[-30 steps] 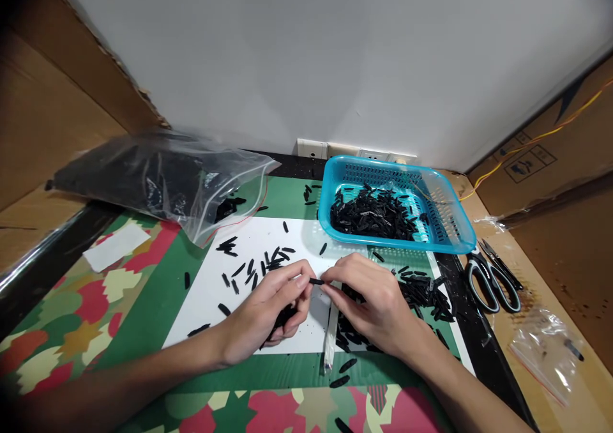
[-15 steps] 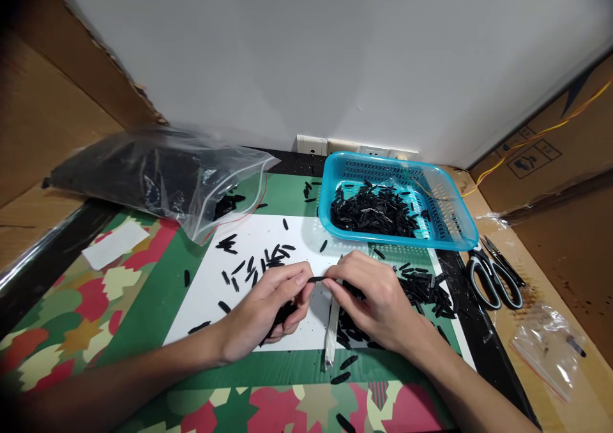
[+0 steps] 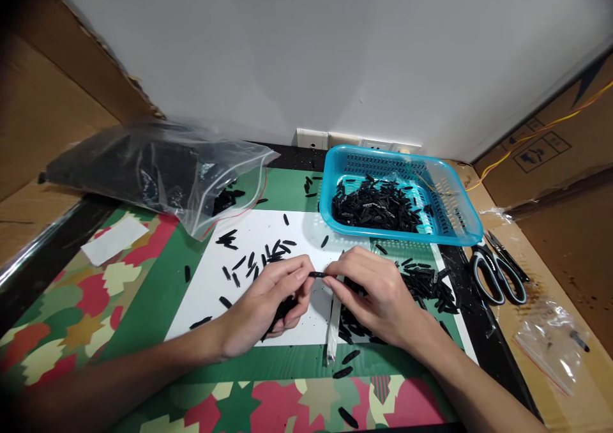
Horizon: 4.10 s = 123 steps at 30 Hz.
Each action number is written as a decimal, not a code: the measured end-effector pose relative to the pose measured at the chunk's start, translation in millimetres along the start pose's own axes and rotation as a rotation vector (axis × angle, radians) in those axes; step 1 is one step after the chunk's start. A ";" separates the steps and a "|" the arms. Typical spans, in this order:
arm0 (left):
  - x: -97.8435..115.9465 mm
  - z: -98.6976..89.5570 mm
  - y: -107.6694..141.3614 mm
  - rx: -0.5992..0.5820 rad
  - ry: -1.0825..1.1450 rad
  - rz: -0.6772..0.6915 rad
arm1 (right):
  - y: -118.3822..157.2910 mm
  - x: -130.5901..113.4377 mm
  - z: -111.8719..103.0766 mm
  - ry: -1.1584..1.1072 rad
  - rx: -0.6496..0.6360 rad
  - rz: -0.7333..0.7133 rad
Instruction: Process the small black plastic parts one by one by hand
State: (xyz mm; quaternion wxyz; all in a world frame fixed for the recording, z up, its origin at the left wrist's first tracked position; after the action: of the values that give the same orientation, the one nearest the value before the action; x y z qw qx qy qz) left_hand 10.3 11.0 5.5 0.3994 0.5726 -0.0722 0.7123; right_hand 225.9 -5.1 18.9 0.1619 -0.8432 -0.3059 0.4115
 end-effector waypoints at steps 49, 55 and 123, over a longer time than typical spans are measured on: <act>-3.0 -0.5 -0.9 -0.008 0.006 0.037 | 0.5 0.0 -1.5 -0.011 0.027 -0.013; -2.6 -0.5 -0.6 0.015 0.023 0.033 | 2.5 9.2 -17.3 0.251 0.152 -0.201; -0.1 4.5 -2.5 0.009 0.045 0.066 | 0.1 -7.4 2.4 0.075 0.123 -0.025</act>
State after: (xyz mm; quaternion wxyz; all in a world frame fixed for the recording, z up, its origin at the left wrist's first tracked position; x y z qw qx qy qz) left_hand 15.3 10.1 6.0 0.3749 0.5554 -0.0789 0.7380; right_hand 220.5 -9.9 21.8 0.2298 -0.8425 -0.2843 0.3956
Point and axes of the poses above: each hand's wrist, its own y-axis away from the middle knuckle, its own z-axis out of the palm, x = y × z, the point moved 1 cm from there along -y, towards the middle knuckle, and after that the axes turned 3 degrees about x, right-handed, at the moved point
